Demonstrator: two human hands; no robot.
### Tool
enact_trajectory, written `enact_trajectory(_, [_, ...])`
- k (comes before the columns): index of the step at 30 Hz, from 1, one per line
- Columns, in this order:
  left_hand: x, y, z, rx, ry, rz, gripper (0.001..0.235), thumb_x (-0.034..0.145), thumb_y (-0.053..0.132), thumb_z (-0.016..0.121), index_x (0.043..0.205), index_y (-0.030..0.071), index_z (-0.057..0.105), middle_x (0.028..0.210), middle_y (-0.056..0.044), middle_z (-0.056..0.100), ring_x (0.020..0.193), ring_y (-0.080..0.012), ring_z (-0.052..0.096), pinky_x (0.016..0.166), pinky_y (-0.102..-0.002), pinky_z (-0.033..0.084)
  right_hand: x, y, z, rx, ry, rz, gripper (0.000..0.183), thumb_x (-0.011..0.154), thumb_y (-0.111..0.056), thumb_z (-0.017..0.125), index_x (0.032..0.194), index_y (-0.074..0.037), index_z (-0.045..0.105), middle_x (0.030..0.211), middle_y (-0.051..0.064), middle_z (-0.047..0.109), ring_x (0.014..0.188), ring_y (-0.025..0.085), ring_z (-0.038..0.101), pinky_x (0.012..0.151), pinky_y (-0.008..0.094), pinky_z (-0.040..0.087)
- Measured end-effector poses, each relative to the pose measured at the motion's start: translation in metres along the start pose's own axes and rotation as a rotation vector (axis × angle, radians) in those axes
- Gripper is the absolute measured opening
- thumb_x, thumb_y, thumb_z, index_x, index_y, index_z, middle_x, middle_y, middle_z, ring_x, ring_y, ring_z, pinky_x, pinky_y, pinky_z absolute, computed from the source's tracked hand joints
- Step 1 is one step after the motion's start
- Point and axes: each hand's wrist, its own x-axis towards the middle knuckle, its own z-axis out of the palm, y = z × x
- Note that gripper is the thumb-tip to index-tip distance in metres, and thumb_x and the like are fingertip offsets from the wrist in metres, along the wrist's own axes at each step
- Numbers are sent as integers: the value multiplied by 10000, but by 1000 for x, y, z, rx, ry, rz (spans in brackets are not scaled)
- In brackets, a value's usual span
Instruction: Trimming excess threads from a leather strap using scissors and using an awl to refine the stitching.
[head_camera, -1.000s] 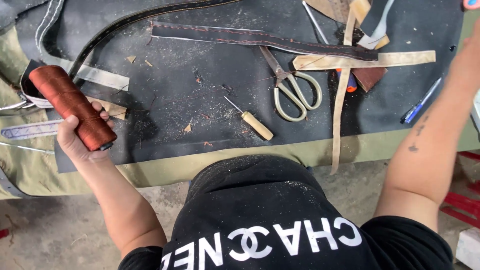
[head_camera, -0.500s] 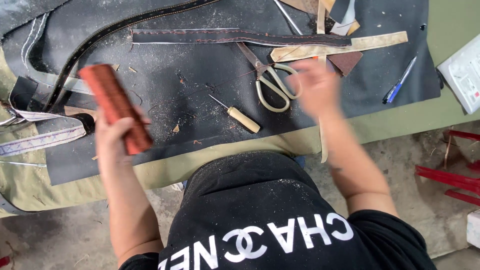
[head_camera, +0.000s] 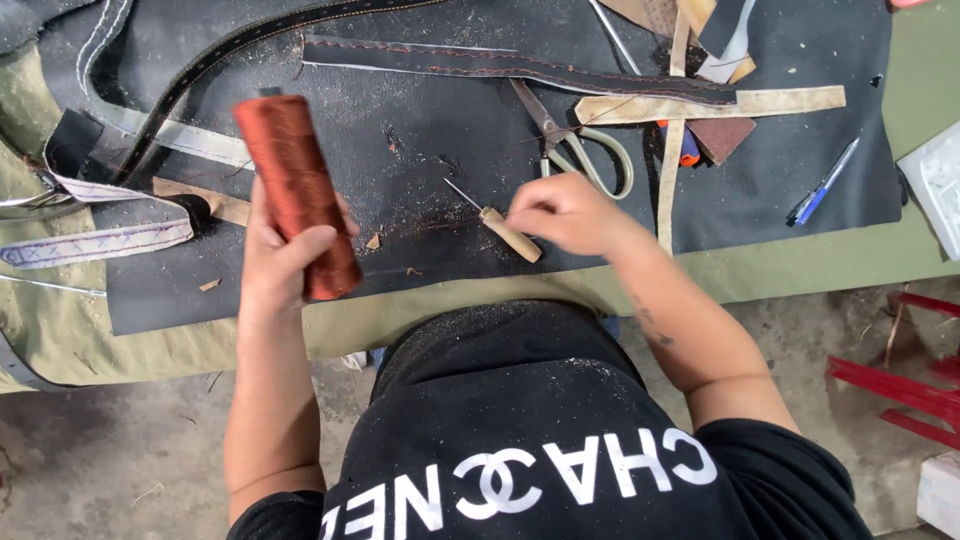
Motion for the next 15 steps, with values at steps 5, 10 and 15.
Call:
enact_trajectory(5, [9,5,-21,6,129,10,723,772,179,761,1405,107,418,1010,-238,665,799,-321,739,730,-407,631,-46,-15,-63,-271,340,42,91,971,-100,743,898,-54,770,623,106,615,598,174,536,663,326,464])
enact_trajectory(10, [13,27,-21,-7,244,-1,599,833,195,737,1352,107,451,1039,-193,653,794,-300,698,688,-352,562,-84,13,-143,-659,810,-222,79,1098,100,739,1028,63,739,918,161,704,858,248,654,795,393,553])
enact_trajectory(15, [15,22,-26,-14,295,-62,582,818,199,747,1326,108,477,1015,-174,661,779,-275,694,680,-329,576,-77,11,-187,-695,949,-433,122,1137,119,713,1018,126,686,911,213,663,845,295,613,765,410,476])
